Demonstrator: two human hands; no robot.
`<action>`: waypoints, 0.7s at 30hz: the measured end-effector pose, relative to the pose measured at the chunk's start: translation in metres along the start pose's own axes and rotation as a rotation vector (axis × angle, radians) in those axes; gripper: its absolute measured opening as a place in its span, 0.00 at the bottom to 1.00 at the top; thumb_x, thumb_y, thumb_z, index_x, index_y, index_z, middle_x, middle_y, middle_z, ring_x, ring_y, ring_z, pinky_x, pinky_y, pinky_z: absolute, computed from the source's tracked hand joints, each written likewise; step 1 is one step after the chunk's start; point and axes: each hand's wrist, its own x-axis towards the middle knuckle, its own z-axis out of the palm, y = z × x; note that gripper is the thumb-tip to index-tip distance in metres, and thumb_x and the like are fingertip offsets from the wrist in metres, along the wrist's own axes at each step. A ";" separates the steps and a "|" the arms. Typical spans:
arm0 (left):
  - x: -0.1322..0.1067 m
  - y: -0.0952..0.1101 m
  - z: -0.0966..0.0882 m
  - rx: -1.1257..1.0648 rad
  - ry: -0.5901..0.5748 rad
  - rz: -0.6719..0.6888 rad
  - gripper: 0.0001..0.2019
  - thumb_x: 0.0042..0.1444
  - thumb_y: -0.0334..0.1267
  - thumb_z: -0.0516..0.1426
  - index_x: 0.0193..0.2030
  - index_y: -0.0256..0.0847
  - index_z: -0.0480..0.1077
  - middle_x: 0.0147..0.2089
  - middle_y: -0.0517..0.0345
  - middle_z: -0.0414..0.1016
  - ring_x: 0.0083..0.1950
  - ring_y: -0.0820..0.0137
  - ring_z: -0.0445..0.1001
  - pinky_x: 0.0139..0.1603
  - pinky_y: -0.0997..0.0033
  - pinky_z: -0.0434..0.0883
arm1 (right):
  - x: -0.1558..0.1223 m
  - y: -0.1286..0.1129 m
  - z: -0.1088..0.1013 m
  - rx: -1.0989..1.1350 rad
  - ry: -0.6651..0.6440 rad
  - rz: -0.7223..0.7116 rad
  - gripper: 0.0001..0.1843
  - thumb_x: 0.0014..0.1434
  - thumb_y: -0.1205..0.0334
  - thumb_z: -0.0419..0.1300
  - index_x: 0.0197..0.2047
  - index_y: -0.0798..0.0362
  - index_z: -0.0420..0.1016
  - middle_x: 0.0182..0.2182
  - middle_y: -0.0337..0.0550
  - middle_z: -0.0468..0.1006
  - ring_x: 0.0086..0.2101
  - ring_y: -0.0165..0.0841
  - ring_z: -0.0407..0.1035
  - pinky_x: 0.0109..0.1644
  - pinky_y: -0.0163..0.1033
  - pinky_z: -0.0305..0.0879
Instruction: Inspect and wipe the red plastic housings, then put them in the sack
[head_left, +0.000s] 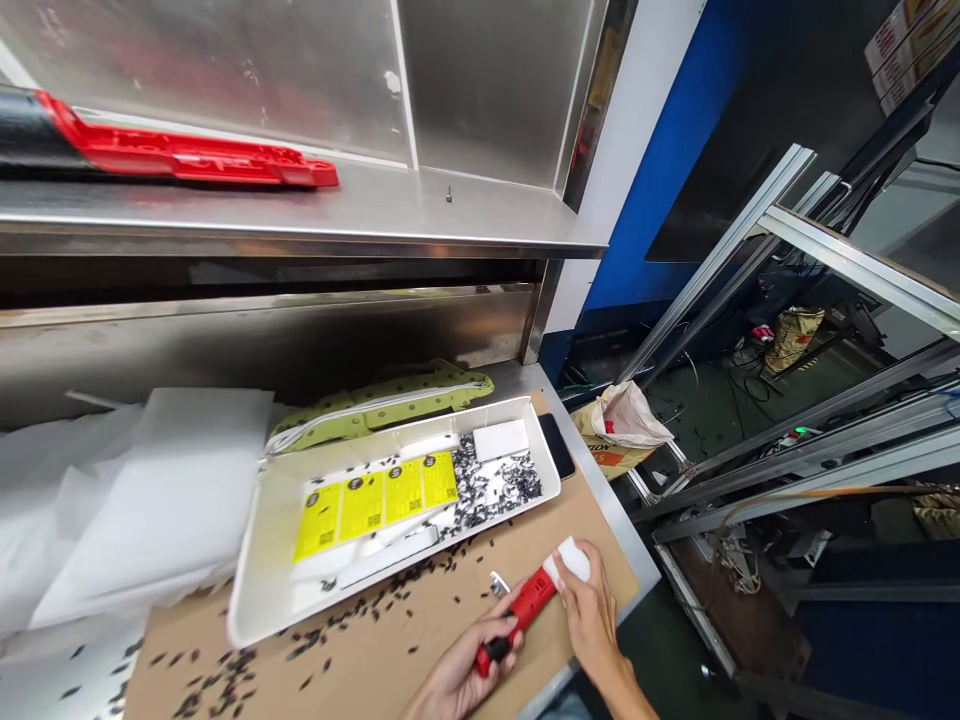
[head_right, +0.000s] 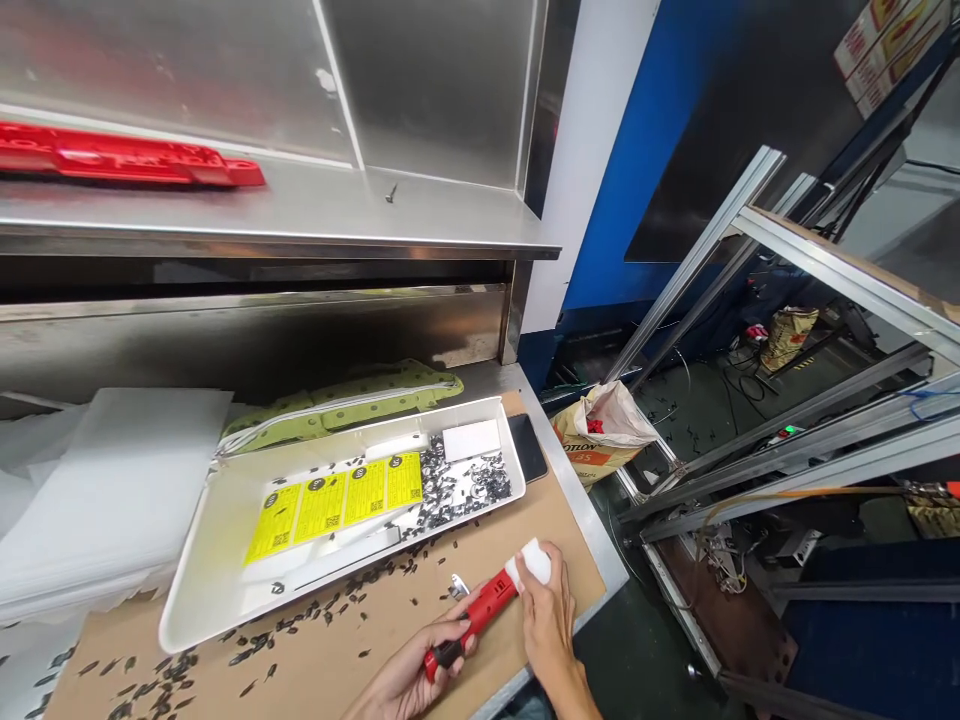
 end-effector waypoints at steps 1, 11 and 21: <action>0.000 0.001 0.000 -0.005 -0.005 -0.007 0.36 0.50 0.26 0.62 0.66 0.36 0.55 0.24 0.54 0.75 0.20 0.72 0.75 0.16 0.85 0.68 | 0.001 0.000 0.002 -0.001 0.010 0.004 0.25 0.62 0.69 0.48 0.57 0.42 0.73 0.55 0.50 0.68 0.54 0.42 0.68 0.52 0.46 0.71; -0.001 0.006 0.004 0.034 0.007 -0.009 0.28 0.57 0.27 0.56 0.64 0.33 0.56 0.24 0.57 0.74 0.20 0.73 0.74 0.15 0.85 0.67 | -0.003 0.006 0.009 -0.006 0.031 0.033 0.23 0.65 0.67 0.46 0.58 0.45 0.72 0.56 0.52 0.65 0.56 0.44 0.66 0.54 0.49 0.70; -0.001 0.007 0.013 0.318 0.106 0.133 0.42 0.47 0.27 0.61 0.69 0.35 0.50 0.22 0.61 0.73 0.21 0.71 0.76 0.12 0.89 0.57 | -0.014 0.008 -0.010 -0.001 -0.057 0.003 0.24 0.62 0.69 0.50 0.56 0.38 0.73 0.56 0.47 0.65 0.53 0.41 0.69 0.51 0.44 0.72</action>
